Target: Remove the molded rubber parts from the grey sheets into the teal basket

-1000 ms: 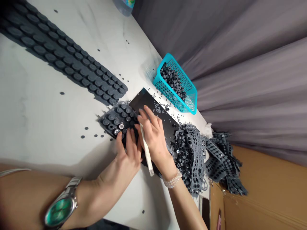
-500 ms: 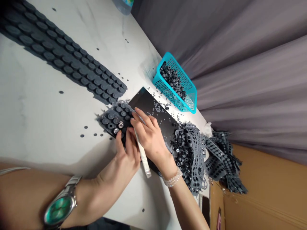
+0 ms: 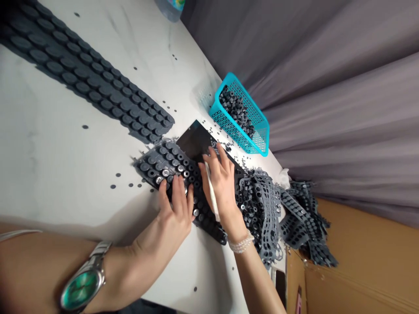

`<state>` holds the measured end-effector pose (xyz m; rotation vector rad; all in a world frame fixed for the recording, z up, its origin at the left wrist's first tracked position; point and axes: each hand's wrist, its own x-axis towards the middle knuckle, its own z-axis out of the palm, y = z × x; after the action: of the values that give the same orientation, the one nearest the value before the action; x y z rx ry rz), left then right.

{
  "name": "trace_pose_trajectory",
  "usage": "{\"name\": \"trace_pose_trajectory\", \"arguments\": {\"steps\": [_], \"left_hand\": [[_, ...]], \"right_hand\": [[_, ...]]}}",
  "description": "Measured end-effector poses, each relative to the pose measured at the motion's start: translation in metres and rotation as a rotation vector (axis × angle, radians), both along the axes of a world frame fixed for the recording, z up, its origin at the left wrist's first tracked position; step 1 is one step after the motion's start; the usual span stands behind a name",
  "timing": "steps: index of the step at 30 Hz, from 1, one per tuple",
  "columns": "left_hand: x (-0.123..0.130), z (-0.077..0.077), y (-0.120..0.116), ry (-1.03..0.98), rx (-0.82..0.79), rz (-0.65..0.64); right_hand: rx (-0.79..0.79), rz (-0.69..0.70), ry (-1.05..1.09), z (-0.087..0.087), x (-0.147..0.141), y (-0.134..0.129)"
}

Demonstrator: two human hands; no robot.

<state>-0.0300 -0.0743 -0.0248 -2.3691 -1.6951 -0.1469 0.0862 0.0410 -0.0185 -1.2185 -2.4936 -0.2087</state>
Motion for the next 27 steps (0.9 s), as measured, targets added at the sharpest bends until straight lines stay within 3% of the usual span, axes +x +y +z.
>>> {"name": "trace_pose_trajectory", "arguments": {"steps": [10,16,27], "left_hand": [[0.001,0.005,0.002,-0.114,0.022,0.079],[0.004,0.001,0.000,-0.364,-0.053,0.097],[0.000,0.003,0.000,-0.277,-0.058,0.081]], "right_hand": [[-0.124,0.334,-0.097,0.014,-0.031,-0.014],[-0.134,0.383,-0.111,0.017,-0.034,-0.014],[-0.088,0.408,-0.197,0.016,-0.038,-0.011]]}}
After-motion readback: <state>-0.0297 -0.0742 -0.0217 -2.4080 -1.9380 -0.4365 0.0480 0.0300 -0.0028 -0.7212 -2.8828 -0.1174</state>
